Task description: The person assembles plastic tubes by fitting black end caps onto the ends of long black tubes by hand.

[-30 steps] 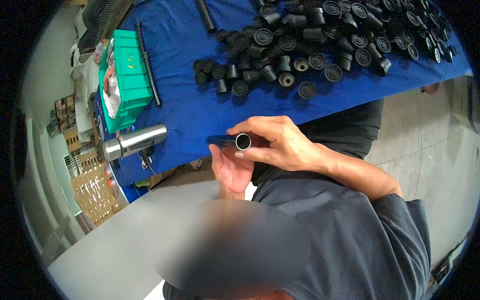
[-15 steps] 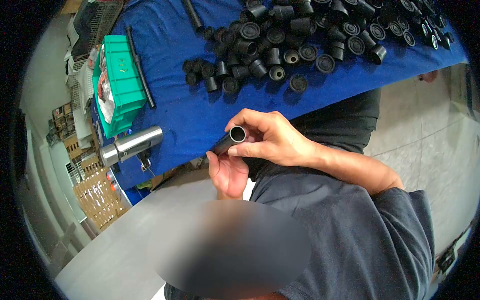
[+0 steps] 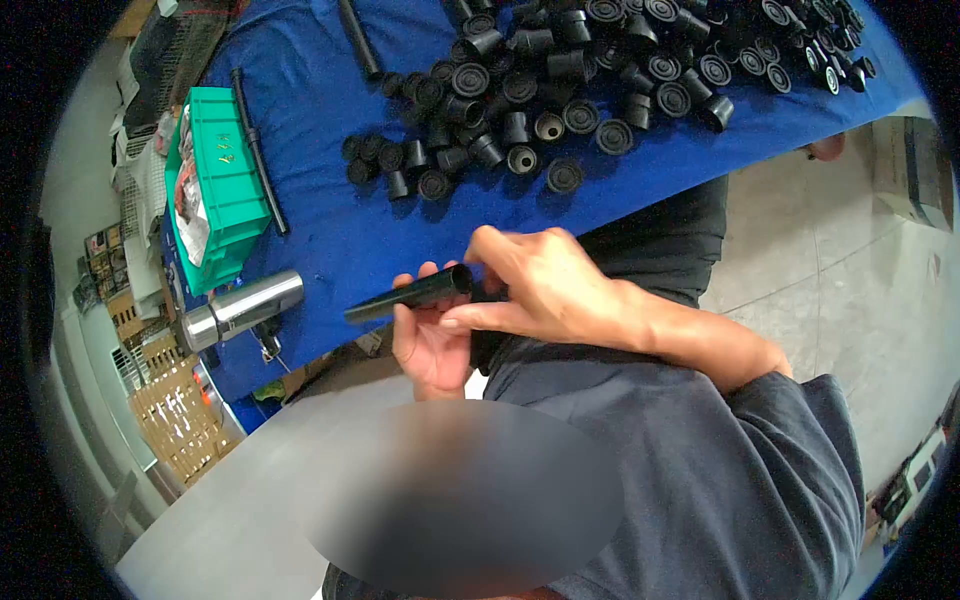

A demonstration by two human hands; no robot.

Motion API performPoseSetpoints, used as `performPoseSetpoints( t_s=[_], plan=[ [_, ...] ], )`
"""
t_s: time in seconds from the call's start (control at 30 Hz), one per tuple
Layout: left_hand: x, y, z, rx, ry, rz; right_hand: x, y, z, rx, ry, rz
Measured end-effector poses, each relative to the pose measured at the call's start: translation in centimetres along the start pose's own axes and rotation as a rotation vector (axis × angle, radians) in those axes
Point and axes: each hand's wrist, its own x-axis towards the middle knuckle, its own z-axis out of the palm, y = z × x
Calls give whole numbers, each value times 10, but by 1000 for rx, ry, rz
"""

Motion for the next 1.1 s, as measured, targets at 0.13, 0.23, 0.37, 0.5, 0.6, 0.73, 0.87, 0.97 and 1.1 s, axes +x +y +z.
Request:
performPoseSetpoints(
  t_s=[0.13, 0.23, 0.37, 0.5, 0.6, 0.73, 0.87, 0.97, 1.1],
  plan=[
    [5, 13, 6, -46, 74, 68, -11, 20, -27, -475, 395, -145],
    [7, 14, -5, -102, 72, 53, -12, 33, -35, -579, 402, -1],
    [9, 7, -2, -150, 62, 19, -8, 43, -28, -585, 369, 72],
    [7, 3, -3, -94, 59, 24, -4, 55, -22, -548, 355, 93],
    [7, 3, 1, -61, 61, 74, -7, 41, -22, -396, 380, 43],
    [13, 3, 8, -85, 96, 115, -10, 8, -24, 369, 73, 205],
    [16, -1, 19, 51, 140, 128, -6, 22, 5, 859, -94, 230],
    [18, -3, 26, 151, 155, 142, -7, 21, 12, 927, -78, 224],
    [20, -5, 34, 201, 165, 167, -8, 19, 15, 818, -41, 184]
  ],
)
